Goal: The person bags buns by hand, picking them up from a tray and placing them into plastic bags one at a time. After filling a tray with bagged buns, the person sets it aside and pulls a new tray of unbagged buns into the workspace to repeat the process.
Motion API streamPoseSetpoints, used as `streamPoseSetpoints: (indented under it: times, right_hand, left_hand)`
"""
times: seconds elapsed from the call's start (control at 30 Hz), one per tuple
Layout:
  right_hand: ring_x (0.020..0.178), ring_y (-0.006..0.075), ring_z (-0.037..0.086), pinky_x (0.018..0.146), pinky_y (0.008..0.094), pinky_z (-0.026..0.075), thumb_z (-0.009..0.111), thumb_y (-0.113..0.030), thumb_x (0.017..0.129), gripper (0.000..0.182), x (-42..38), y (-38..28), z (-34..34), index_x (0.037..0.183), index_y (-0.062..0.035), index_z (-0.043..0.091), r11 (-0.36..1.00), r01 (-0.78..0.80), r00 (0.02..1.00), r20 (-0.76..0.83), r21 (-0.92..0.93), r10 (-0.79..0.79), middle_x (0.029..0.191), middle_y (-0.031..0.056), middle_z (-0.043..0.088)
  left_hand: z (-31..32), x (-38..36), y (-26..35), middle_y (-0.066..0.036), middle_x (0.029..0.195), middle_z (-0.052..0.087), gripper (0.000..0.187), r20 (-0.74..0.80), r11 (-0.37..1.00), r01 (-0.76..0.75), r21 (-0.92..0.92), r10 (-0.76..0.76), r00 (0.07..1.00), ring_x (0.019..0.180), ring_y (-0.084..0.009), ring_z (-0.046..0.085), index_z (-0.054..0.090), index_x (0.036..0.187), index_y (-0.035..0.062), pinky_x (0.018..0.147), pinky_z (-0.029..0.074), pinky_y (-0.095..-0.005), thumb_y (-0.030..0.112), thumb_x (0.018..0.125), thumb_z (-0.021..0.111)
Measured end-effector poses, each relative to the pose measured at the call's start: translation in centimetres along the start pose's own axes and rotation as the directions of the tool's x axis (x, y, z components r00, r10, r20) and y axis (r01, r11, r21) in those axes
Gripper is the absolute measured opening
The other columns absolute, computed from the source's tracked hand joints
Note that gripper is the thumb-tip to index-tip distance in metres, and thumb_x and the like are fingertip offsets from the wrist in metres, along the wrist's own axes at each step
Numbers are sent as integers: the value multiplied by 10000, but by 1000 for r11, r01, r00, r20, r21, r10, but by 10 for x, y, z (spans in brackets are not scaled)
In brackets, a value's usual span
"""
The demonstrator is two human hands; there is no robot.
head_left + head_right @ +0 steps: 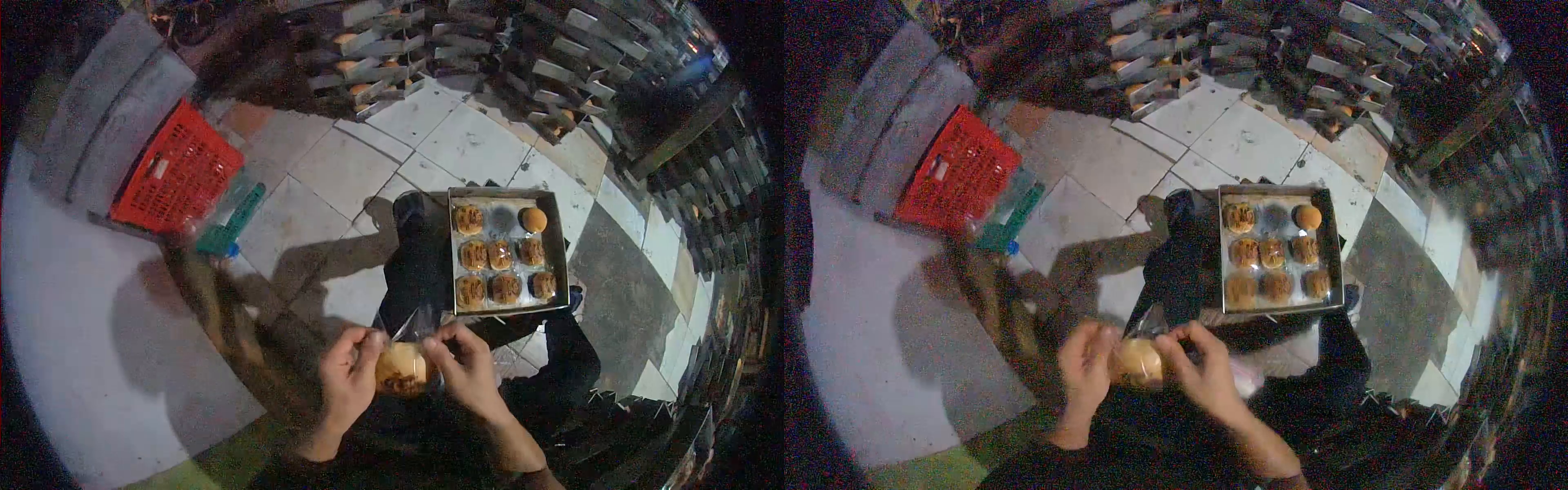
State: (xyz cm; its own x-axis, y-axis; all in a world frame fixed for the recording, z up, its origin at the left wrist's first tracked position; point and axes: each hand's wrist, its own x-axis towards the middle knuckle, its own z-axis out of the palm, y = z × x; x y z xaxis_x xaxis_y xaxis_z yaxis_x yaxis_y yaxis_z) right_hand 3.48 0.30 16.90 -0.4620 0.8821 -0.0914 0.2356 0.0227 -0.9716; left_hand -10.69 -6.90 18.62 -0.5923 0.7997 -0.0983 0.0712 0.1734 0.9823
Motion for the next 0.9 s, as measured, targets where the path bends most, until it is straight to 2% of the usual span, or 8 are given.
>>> streamPoseSetpoints:
  times: [0.2,0.3,0.37,0.53,0.67,0.73,0.8,0.9]
  right_hand:
    - [643,173,527,582,299,408,605,-107,789,114,10,-46,-23,735,-19,558,960,152,960,197,237,-200,682,69,545]
    - [555,247,469,510,339,364,587,-78,781,134,53,-41,-9,697,-8,509,839,485,862,-27,-247,-506,622,123,470]
    - [560,230,446,498,329,366,519,-104,841,145,82,3,-3,732,-10,512,886,188,898,-291,-425,-330,619,136,485]
    - [612,75,428,551,221,372,451,-124,881,176,-14,98,13,773,6,497,924,-356,924,-94,137,370,664,6,487]
    - [780,168,482,632,279,386,642,-123,761,158,-69,66,31,786,-22,523,980,92,906,-424,178,-8,894,70,533]
    - [917,298,513,704,409,410,749,-202,646,564,-62,27,15,1059,-3,421,708,488,867,190,-510,-460,1092,183,480]
    - [928,281,520,740,412,432,763,-210,636,647,-20,40,10,1111,-22,366,807,145,829,515,-573,217,1075,181,484]
    - [1017,293,508,836,378,426,719,-207,693,631,42,52,-39,1178,-17,363,981,173,980,-80,-92,-181,1100,168,503]
  left_hand:
    - [-17,14,41,-94,752,541,104,214,871,-490,36,473,855,690,-183,535,564,790,-3,622,438,-286,64,756,636]
    - [-1,51,28,-71,782,547,102,102,914,-342,219,327,939,762,-185,533,571,832,19,713,414,-263,55,755,627]
    - [-1,77,5,-53,785,546,98,-19,992,-87,96,89,996,753,-161,526,568,843,18,702,411,-258,81,779,609]
    - [1,0,-108,-7,757,533,201,-188,959,258,-116,-277,942,740,-81,484,549,871,25,626,377,-241,217,825,584]
    - [-5,-34,-78,-28,794,543,228,-139,748,662,-48,-662,737,715,-107,502,553,890,38,628,396,-272,257,830,567]
    - [3,-36,-37,-35,804,547,245,-149,602,793,-93,-796,587,726,-113,508,554,898,40,640,400,-286,277,839,547]
    - [12,-40,2,-34,781,511,265,-280,765,231,-602,-473,835,718,-140,482,542,881,49,676,373,-322,311,842,520]
    - [-7,-27,6,-49,794,495,253,-517,858,-222,-464,-58,854,724,-157,458,524,863,57,684,361,-332,307,847,492]
